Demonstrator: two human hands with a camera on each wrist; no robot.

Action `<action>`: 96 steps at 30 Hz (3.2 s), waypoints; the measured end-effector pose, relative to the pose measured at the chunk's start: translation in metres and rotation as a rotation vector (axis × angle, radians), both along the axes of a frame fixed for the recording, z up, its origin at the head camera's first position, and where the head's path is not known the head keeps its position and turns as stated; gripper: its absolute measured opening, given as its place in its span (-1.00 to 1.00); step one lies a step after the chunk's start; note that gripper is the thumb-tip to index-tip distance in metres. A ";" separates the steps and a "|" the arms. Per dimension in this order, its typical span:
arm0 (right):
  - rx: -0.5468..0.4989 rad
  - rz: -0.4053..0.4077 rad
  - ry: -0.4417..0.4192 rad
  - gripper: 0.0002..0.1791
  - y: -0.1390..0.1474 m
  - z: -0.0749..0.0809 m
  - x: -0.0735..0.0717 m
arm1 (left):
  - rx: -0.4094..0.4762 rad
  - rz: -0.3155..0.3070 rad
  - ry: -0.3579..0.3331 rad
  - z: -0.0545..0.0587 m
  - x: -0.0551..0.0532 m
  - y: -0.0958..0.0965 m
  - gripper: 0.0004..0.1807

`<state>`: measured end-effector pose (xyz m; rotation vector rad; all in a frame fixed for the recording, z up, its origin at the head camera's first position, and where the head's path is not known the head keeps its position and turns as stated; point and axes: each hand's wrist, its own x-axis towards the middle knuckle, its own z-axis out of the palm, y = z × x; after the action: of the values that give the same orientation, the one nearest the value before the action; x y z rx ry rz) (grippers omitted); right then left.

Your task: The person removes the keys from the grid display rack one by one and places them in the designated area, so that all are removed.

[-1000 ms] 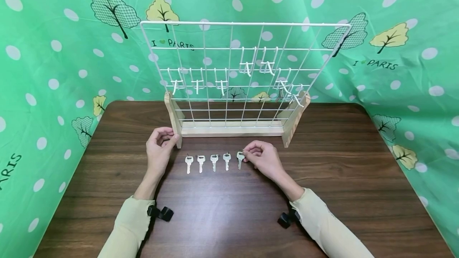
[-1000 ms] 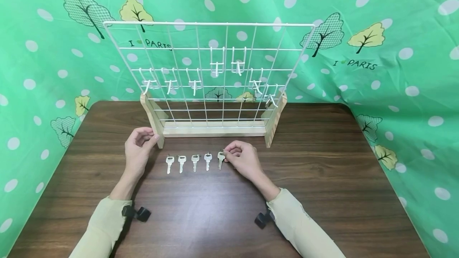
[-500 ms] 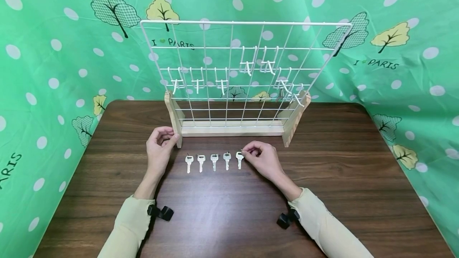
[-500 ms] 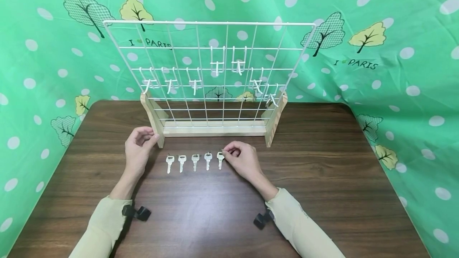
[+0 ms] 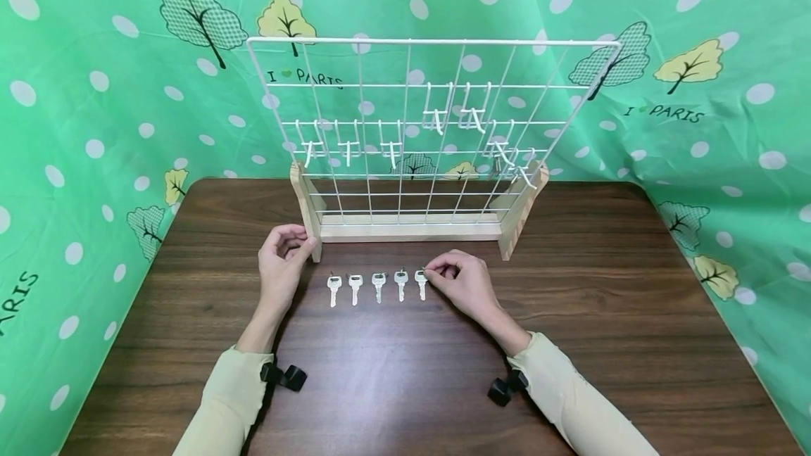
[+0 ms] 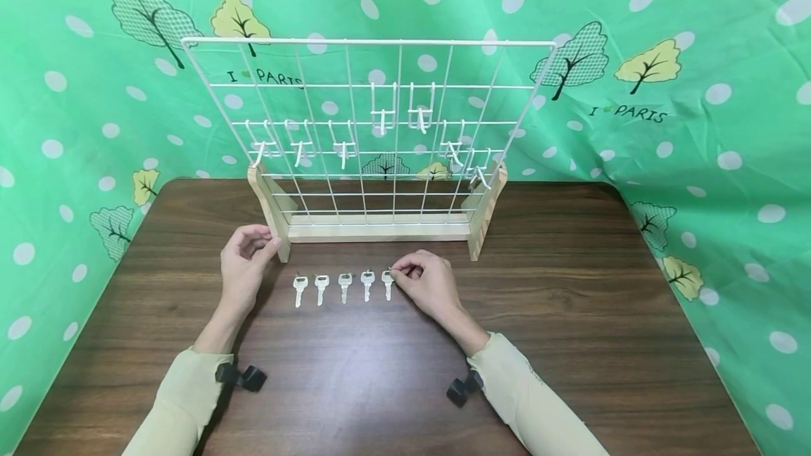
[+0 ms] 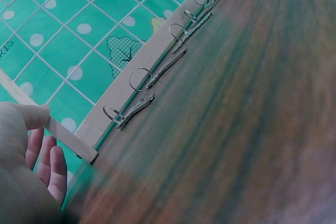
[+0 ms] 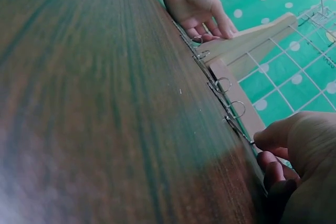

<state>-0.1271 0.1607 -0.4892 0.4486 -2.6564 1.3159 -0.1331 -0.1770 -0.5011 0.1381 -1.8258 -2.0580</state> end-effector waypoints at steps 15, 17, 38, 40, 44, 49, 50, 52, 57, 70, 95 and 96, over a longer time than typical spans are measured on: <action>0.047 -0.002 -0.032 -0.88 0.000 -0.002 0.000 | 0.009 -0.004 -0.001 0.000 0.000 0.000 -0.69; 0.046 0.000 -0.033 -0.88 0.000 -0.002 0.000 | 0.011 -0.006 0.001 0.001 0.000 0.001 -0.69; -0.011 0.018 -0.066 -0.88 0.003 0.001 0.001 | 0.009 -0.007 0.000 -0.001 0.000 0.000 -0.68; -0.015 0.017 -0.073 -0.88 0.003 0.002 0.001 | 0.009 -0.006 -0.004 -0.001 0.000 0.000 -0.68; -0.036 0.010 -0.086 -0.85 0.003 0.003 0.002 | 0.011 -0.005 -0.008 0.000 0.000 0.000 -0.68; -0.082 -0.007 -0.099 -0.86 0.002 0.006 0.002 | 0.013 0.000 -0.005 0.001 0.000 0.001 -0.68; -0.095 -0.011 -0.104 -0.87 0.001 0.007 0.002 | 0.012 0.001 -0.004 0.001 0.000 0.001 -0.68; -0.126 -0.019 -0.114 -0.90 0.000 0.010 0.003 | 0.009 0.001 -0.001 0.001 0.000 0.001 -0.68; -0.193 -0.043 -0.110 -0.90 -0.002 0.017 0.005 | -0.001 0.003 0.000 0.001 0.000 0.000 -0.68; -0.299 -0.049 -0.052 -0.88 -0.004 0.036 0.010 | -0.009 0.001 -0.010 0.002 0.001 0.001 -0.67; -0.491 -0.058 0.098 -0.88 0.014 0.091 0.012 | -0.013 0.003 -0.001 0.001 0.000 0.001 -0.67; -0.495 -0.061 0.111 -0.88 0.015 0.093 0.012 | -0.013 0.003 0.001 0.001 0.000 0.001 -0.67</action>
<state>-0.1152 0.1752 -0.3965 0.3542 -2.1297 1.7910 -0.1330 -0.1765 -0.4996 0.1363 -1.8374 -2.0438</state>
